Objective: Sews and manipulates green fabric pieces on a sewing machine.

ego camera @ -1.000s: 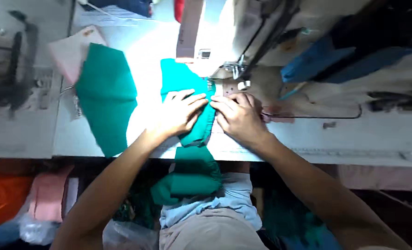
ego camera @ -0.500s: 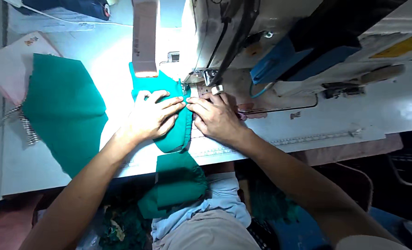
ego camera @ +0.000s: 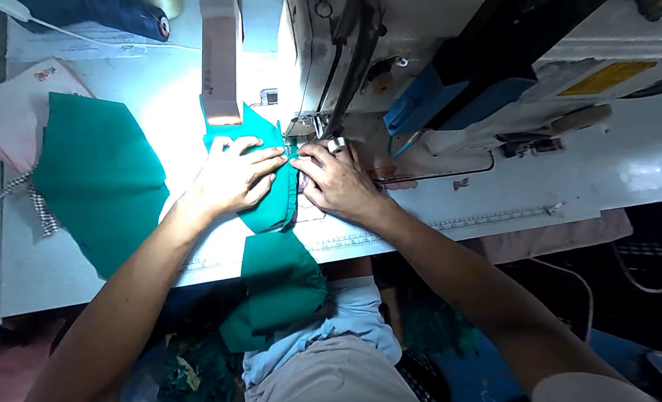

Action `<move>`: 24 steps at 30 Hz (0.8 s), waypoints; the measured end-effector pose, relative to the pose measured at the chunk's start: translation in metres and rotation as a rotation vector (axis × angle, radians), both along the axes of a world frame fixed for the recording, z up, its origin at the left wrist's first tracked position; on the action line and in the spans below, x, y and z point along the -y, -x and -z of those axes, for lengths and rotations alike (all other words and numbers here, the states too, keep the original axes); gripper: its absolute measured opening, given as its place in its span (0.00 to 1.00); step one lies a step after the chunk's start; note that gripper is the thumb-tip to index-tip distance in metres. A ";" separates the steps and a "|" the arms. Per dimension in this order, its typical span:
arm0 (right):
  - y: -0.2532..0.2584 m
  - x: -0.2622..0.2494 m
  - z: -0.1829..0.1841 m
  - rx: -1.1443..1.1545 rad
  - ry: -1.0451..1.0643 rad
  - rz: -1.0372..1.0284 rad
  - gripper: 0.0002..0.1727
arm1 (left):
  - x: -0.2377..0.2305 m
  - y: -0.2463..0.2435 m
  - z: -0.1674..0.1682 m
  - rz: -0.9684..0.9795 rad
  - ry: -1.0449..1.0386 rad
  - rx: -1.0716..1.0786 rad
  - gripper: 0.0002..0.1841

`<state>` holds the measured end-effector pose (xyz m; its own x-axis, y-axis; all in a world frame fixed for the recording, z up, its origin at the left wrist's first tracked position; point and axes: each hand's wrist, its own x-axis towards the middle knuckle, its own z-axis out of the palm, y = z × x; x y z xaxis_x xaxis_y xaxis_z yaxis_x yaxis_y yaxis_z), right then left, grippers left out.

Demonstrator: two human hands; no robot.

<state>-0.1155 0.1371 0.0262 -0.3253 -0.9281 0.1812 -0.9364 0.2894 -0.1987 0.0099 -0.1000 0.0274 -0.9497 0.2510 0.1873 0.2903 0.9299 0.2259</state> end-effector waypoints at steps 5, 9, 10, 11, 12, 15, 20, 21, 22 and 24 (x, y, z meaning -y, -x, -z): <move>-0.011 -0.001 -0.006 0.011 -0.014 0.102 0.27 | -0.004 0.000 0.001 -0.062 -0.017 0.008 0.25; -0.056 -0.011 -0.018 0.127 0.183 0.384 0.20 | -0.041 -0.038 -0.017 -0.601 -0.117 -0.065 0.21; -0.063 -0.010 -0.018 0.157 0.204 0.439 0.21 | -0.051 -0.047 -0.020 -0.784 -0.108 -0.043 0.24; -0.071 -0.011 -0.018 0.186 0.198 0.474 0.23 | -0.057 -0.053 -0.020 -0.902 -0.098 0.019 0.30; -0.077 -0.010 -0.018 0.214 0.170 0.490 0.24 | -0.060 -0.055 -0.019 -0.952 -0.107 0.071 0.33; -0.086 0.000 -0.014 0.279 0.126 0.517 0.18 | -0.065 -0.045 -0.018 -0.900 -0.213 0.108 0.24; -0.083 0.007 -0.025 0.504 0.238 0.524 0.11 | -0.059 -0.035 -0.043 -0.966 -0.608 0.165 0.25; -0.081 0.009 -0.026 0.566 0.255 0.553 0.11 | -0.056 -0.035 -0.041 -0.961 -0.685 0.156 0.26; -0.079 0.010 -0.026 0.616 0.279 0.568 0.11 | -0.052 -0.035 -0.036 -0.935 -0.799 0.117 0.29; -0.076 0.012 -0.025 0.679 0.304 0.565 0.13 | -0.048 -0.034 -0.023 -0.867 -1.060 0.013 0.34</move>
<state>-0.0400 0.1250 0.0513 -0.8390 -0.5442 -0.0045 -0.3279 0.5121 -0.7938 0.0439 -0.0521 0.0509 -0.7302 -0.6767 -0.0942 -0.2988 0.1923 0.9347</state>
